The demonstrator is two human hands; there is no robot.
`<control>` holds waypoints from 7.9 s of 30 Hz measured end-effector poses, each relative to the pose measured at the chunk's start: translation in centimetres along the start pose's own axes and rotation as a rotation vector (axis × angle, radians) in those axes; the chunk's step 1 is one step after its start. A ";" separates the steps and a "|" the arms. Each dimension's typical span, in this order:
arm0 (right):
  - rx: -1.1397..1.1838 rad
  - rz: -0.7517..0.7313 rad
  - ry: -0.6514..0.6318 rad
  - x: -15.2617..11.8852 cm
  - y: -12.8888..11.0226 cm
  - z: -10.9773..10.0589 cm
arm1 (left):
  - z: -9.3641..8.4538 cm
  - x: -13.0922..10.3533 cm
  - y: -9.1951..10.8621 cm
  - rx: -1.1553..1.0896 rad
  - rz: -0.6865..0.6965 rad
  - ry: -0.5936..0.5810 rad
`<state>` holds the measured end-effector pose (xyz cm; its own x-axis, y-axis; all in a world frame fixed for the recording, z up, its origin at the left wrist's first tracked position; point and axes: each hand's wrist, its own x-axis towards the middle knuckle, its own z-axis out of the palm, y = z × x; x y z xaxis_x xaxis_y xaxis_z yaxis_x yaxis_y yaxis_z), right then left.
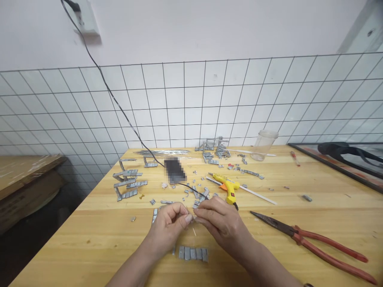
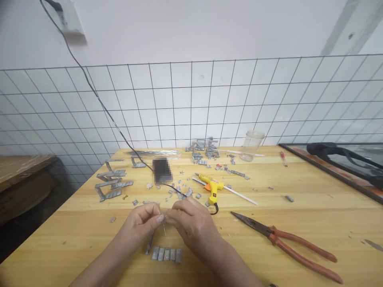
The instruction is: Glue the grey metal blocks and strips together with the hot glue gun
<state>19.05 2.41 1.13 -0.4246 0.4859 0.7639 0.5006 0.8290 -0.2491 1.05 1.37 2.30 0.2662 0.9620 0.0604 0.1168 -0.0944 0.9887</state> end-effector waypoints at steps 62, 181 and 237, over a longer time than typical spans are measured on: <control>0.915 0.973 0.164 0.3 -1.1 2.9 | 1.1 0.6 -1.5 -0.342 -0.114 0.027; 0.367 0.097 0.076 -0.6 -0.7 1.0 | 1.3 -0.1 -0.9 -0.435 -0.078 -0.059; 0.306 0.150 0.104 0.0 -1.0 1.1 | 1.6 0.1 -1.5 -0.487 -0.143 0.141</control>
<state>17.68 1.92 0.74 -0.2769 0.5908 0.7578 0.2955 0.8028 -0.5178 2.48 1.19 0.64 0.1452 0.9849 -0.0947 -0.3243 0.1378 0.9359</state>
